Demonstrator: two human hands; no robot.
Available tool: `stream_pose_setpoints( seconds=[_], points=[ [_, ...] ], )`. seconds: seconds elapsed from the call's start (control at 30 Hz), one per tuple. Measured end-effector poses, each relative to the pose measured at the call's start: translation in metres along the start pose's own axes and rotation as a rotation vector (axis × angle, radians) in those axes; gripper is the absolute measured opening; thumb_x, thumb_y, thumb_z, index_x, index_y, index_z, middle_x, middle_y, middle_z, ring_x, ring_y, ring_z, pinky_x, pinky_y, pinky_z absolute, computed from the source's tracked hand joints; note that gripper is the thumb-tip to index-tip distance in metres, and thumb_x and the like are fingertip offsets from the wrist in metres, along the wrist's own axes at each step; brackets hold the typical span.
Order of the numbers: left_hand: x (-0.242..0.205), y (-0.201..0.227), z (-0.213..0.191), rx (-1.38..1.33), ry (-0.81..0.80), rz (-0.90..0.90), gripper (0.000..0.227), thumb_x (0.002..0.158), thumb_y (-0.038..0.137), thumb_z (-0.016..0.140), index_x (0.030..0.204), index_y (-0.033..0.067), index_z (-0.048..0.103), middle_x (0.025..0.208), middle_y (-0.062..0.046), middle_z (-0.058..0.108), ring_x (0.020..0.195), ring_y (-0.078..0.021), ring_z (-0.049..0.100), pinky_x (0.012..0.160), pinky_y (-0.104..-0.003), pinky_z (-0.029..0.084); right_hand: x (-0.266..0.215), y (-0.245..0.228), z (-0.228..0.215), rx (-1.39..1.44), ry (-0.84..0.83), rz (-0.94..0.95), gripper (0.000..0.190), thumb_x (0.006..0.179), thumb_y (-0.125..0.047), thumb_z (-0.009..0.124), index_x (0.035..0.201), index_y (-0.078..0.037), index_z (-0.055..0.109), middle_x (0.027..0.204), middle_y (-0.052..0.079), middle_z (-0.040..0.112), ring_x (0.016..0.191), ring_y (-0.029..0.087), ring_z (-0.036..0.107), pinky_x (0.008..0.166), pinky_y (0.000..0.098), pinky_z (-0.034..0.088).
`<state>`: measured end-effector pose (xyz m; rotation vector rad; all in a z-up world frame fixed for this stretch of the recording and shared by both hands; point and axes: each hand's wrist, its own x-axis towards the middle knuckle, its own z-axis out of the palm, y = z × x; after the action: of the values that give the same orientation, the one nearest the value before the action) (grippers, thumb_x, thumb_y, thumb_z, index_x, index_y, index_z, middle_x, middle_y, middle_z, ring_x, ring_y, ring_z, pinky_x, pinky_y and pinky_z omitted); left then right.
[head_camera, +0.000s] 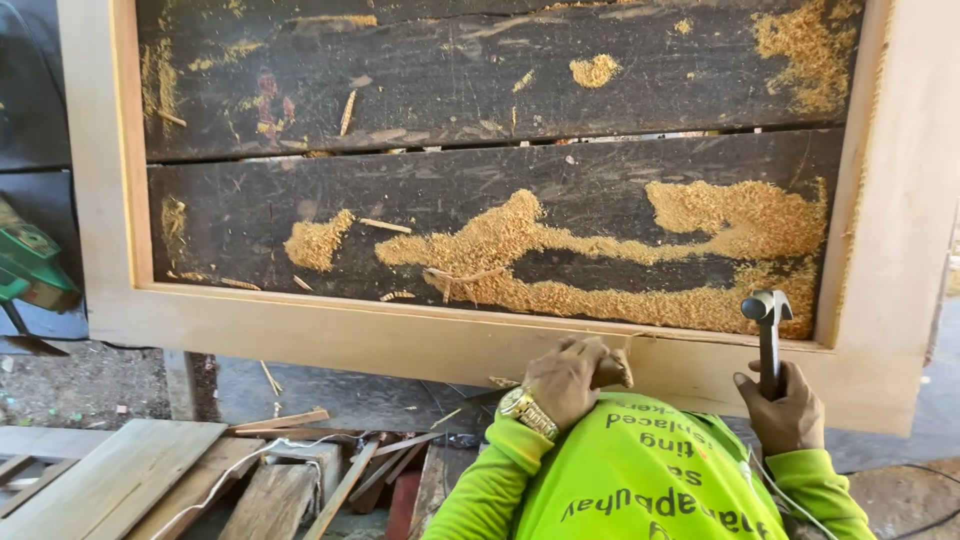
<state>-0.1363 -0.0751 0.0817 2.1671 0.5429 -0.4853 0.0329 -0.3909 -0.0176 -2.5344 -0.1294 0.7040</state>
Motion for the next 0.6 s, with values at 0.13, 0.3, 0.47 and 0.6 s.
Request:
stream_pose_setpoints(
  seconds=[0.13,0.3,0.47,0.6],
  points=[
    [0.015,0.001,0.038,0.085,0.013,0.143,0.063,0.077,0.019,0.08,0.134,0.0125,0.055,0.154,-0.01,0.048,0.144,-0.0368,0.041,0.115,-0.051,0.041,0.012,-0.002,-0.016,-0.022,0.027,-0.048,0.037,0.085,-0.035,0.083,0.111,-0.01,0.073,0.073,0.008,0.066,0.069,0.019,0.062,0.068,0.0379,0.052],
    [0.014,0.02,0.07,0.233,-0.046,0.111,0.069,0.085,0.013,0.064,0.151,0.0133,0.044,0.166,-0.008,0.033,0.153,-0.0447,0.021,0.119,-0.051,0.038,0.043,0.021,-0.044,-0.107,0.004,-0.235,0.038,0.083,-0.037,0.083,0.109,-0.011,0.072,0.078,0.006,0.069,0.073,0.018,0.067,0.071,0.0378,0.054],
    [-0.026,0.068,0.081,0.315,-0.21,-0.266,0.084,0.089,0.006,0.053,0.163,0.0107,0.014,0.173,-0.008,-0.004,0.157,-0.0359,-0.005,0.11,-0.063,0.037,0.076,0.078,-0.082,-0.173,-0.066,-0.326,0.041,0.085,-0.041,0.083,0.111,-0.011,0.073,0.07,0.008,0.067,0.068,0.021,0.066,0.07,0.0387,0.054],
    [-0.03,0.005,0.19,0.374,0.329,-0.381,0.09,0.082,0.019,0.064,0.154,-0.005,0.016,0.164,-0.025,0.005,0.151,-0.0515,0.003,0.121,-0.069,0.025,0.14,0.149,-0.099,-0.101,-0.141,-0.467,0.041,0.088,-0.041,0.082,0.105,-0.006,0.07,0.073,0.007,0.062,0.064,0.02,0.061,0.065,0.0359,0.054]
  ],
)
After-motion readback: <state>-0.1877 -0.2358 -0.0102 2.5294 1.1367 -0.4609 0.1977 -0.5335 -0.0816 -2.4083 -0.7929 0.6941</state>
